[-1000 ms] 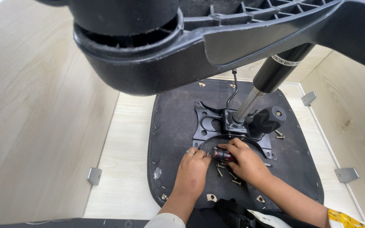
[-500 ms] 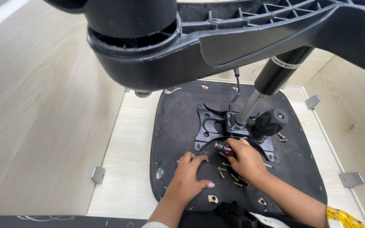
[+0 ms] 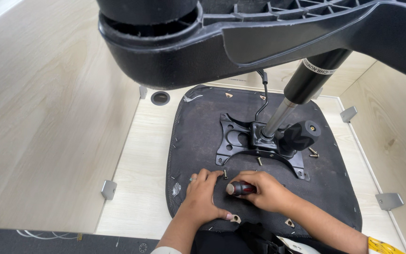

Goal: The person uses a screwdriver to tighten screws into the underside of an inverted office chair base. They repeatedly pick up screws, align them with holes in the metal bracket, and turn the screwdriver to secure them. The chair remains upside down on a protective mat throughout the clip.

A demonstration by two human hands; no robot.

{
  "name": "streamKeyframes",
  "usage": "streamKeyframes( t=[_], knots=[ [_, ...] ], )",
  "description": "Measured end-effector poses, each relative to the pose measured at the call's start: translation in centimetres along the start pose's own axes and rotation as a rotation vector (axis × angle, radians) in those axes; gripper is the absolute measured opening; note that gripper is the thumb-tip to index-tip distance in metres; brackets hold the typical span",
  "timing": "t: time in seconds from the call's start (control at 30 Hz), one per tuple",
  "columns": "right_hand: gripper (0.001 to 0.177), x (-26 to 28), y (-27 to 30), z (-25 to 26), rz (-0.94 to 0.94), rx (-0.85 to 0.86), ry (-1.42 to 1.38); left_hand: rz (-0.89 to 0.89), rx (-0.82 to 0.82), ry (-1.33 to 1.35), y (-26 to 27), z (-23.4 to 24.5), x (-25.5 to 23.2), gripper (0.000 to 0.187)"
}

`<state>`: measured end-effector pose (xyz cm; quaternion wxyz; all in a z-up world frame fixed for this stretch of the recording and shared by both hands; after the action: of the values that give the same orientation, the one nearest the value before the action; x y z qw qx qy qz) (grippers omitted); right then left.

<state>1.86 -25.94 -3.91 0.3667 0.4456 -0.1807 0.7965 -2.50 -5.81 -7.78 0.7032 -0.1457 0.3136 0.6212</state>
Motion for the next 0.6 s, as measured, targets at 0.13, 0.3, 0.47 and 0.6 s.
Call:
streamKeyframes(
  t=[0.13, 0.3, 0.47, 0.6],
  knots=[
    [0.029, 0.3, 0.6, -0.1, -0.103, 0.079, 0.044, -0.027, -0.107, -0.023, 0.6, -1.0, -0.1, 0.116],
    [0.029, 0.3, 1.4, 0.0, -0.049, 0.237, 0.108, -0.028, -0.151, -0.055, 0.3, -1.2, -0.6, 0.103],
    [0.020, 0.5, 2.4, 0.1, -0.037, 0.240, 0.098, 0.033, -0.056, 0.104, -0.1, -0.6, -0.5, 0.085],
    [0.017, 1.0, 2.6, -0.5, -0.027, 0.285, 0.118, 0.031, -0.069, 0.133, 0.1, -0.6, -0.2, 0.070]
  ],
)
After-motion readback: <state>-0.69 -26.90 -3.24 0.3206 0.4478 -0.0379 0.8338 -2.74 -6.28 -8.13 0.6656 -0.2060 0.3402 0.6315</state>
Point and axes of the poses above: each hand's wrist, its own y-axis away from the middle knuckle, its own z-axis out of the back of the hand, x = y × z, the point moved 1 cm from there along -y, towards the middle knuckle, and after that the axes turned 9 degrees about -y, right-handed, at the moved point
